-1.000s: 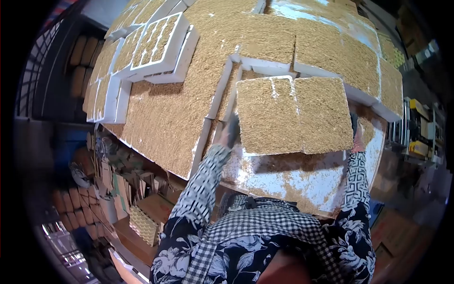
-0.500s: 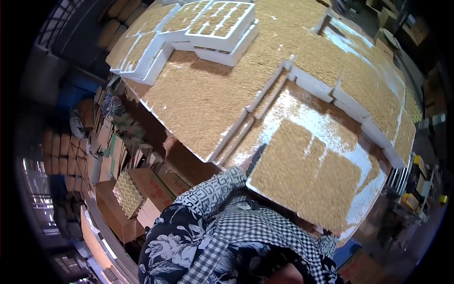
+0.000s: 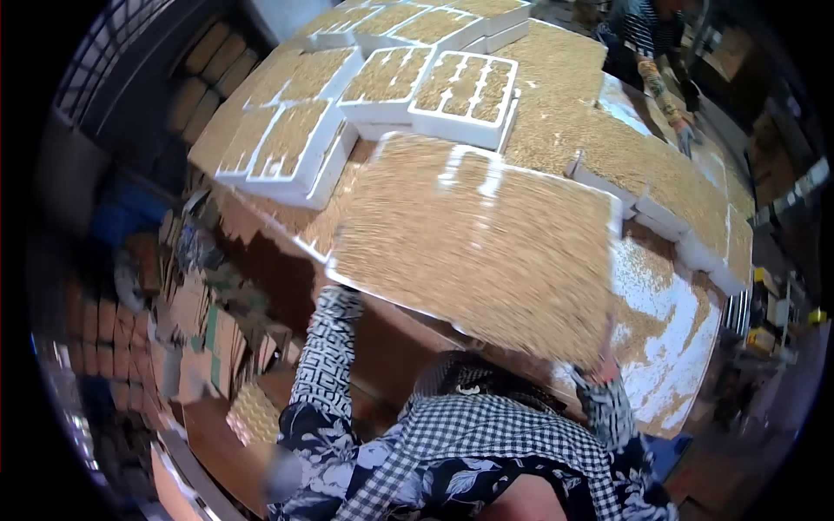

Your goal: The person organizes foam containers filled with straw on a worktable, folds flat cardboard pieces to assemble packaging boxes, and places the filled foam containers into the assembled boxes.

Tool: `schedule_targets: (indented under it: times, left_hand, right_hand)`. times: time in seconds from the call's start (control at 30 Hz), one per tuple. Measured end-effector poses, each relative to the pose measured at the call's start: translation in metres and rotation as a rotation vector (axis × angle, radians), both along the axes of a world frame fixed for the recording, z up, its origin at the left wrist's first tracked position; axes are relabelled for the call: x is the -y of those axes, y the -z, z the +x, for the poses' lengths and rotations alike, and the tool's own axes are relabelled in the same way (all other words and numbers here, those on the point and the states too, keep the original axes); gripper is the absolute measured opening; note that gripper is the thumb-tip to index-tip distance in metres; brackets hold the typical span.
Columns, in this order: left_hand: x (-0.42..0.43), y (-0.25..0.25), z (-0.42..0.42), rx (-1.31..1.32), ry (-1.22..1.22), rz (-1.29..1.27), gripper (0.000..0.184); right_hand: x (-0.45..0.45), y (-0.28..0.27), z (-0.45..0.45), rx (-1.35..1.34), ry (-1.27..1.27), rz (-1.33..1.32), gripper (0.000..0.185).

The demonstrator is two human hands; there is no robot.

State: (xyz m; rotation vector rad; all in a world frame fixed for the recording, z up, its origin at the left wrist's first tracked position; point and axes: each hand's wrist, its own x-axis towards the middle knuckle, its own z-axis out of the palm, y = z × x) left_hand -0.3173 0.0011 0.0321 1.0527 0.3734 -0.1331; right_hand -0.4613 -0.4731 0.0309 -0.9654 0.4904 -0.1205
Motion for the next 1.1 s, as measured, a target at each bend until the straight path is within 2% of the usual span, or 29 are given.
schedule_targets:
  times: [0.13, 0.23, 0.27, 0.3, 0.37, 0.4, 0.43, 0.47, 0.5, 0.53, 0.57, 0.6, 0.63, 0.67, 0.7, 0.73, 0.77, 0.8, 0.83, 0.87, 0.9, 0.93, 0.97, 1.0, 1.03, 1.07, 1.1]
  left_hand:
    - [-0.088, 0.03, 0.091, 0.093, -0.136, 0.075, 0.048]
    - [-0.102, 0.039, 0.14, 0.122, -0.205, 0.202, 0.048]
    - [-0.102, 0.042, 0.148, 0.129, -0.229, 0.281, 0.049]
    - [-0.099, 0.046, 0.144, 0.141, -0.231, 0.386, 0.049]
    - [-0.096, 0.048, 0.126, 0.268, -0.17, 0.792, 0.049]
    - [-0.089, 0.044, 0.108, 0.355, -0.168, 0.915, 0.05]
    - [-0.074, 0.03, 0.082, 0.398, -0.168, 0.904, 0.05]
    - [-0.044, 0.006, 0.058, 0.3, -0.512, 0.266, 0.05]
    - [-0.033, 0.008, 0.042, 0.329, -0.421, 0.305, 0.049]
    - [-0.023, 0.009, 0.025, 0.362, -0.332, 0.344, 0.048]
    - [-0.02, 0.03, 0.01, 0.508, -0.231, 0.931, 0.047]
    - [-0.014, 0.051, 0.003, 0.528, -0.198, 1.269, 0.047]
    - [0.013, 0.049, -0.005, 0.556, -0.158, 1.614, 0.047]
    - [0.033, 0.034, -0.007, 0.443, -0.246, 1.348, 0.045]
    - [0.052, 0.019, -0.008, 0.361, -0.376, 1.036, 0.044]
    - [0.071, 0.003, -0.01, 0.305, -0.532, 0.748, 0.043]
    - [0.063, 0.002, -0.014, 0.281, -0.551, 0.967, 0.043]
    - [0.08, -0.007, -0.025, 0.315, -0.636, 1.162, 0.04]
    - [0.1, -0.016, -0.04, 0.471, -0.649, 1.083, 0.036]
    - [0.146, -0.026, -0.061, 0.549, -0.593, 0.989, 0.036]
    - [0.183, -0.032, -0.079, 0.621, -0.54, 0.899, 0.036]
    - [0.194, -0.021, -0.086, 0.855, -0.221, 1.004, 0.028]
    - [0.223, -0.007, -0.083, 0.965, -0.212, 1.249, 0.028]
    - [0.267, -0.003, -0.09, 0.955, -0.069, 1.118, 0.024]
    - [0.286, 0.009, -0.097, 0.863, 0.084, 1.219, 0.019]
    - [0.34, -0.014, -0.1, 0.986, 0.154, 1.264, 0.02]
    - [0.365, 0.0, -0.094, 0.918, 0.245, 1.024, 0.026]
  right_hand:
    - [-0.114, -0.008, 0.105, -0.029, -0.09, -0.051, 0.052]
    - [-0.177, 0.013, 0.157, 0.023, 0.042, -0.443, 0.052]
    - [-0.192, 0.02, 0.161, 0.053, 0.127, -0.628, 0.055]
    - [-0.203, 0.039, 0.17, 0.067, 0.151, -0.501, 0.055]
    - [-0.199, 0.038, 0.161, -0.015, 0.088, -0.579, 0.054]
    - [-0.186, 0.037, 0.158, 0.0, -0.021, -0.801, 0.056]
    - [-0.17, 0.034, 0.149, 0.007, -0.144, -1.012, 0.058]
    - [-0.15, 0.014, 0.129, -0.019, -0.165, -1.415, 0.061]
    - [-0.129, 0.009, 0.118, 0.058, -0.194, -1.275, 0.062]
    - [-0.121, 0.0, 0.109, 0.059, -0.321, -0.994, 0.063]
    - [-0.121, 0.008, 0.096, 0.123, -0.453, -0.835, 0.065]
    - [-0.12, 0.016, 0.083, 0.164, -0.582, -0.667, 0.067]
    - [-0.129, 0.033, 0.08, 0.281, -0.711, -0.616, 0.069]
    - [-0.118, 0.027, 0.077, 0.357, -0.766, -0.752, 0.072]
    - [-0.095, 0.008, 0.076, 0.325, -0.914, -0.578, 0.078]
    - [-0.076, -0.008, 0.066, 0.266, -0.826, -0.595, 0.078]
    - [-0.055, -0.014, 0.048, 0.2, -0.733, -0.596, 0.077]
    - [-0.015, -0.012, 0.032, 0.258, -0.627, -0.633, 0.074]
    - [0.026, 0.004, 0.001, 0.112, -0.485, -0.795, 0.076]
    - [0.071, 0.023, -0.031, -0.082, -0.32, -0.774, 0.077]
    - [0.12, 0.019, -0.066, -0.354, -0.159, -0.851, 0.074]
    - [0.169, 0.061, -0.112, -0.497, 0.081, -1.031, 0.071]
    - [0.218, 0.101, -0.157, -0.659, 0.332, -1.163, 0.068]
    - [0.252, 0.139, -0.196, -0.774, 0.598, -1.285, 0.068]
    - [0.279, 0.151, -0.229, -0.949, 0.606, -1.339, 0.068]
    - [0.28, 0.159, -0.234, -1.181, 0.477, -1.433, 0.068]
    - [0.285, 0.167, -0.232, -1.405, 0.341, -1.527, 0.067]
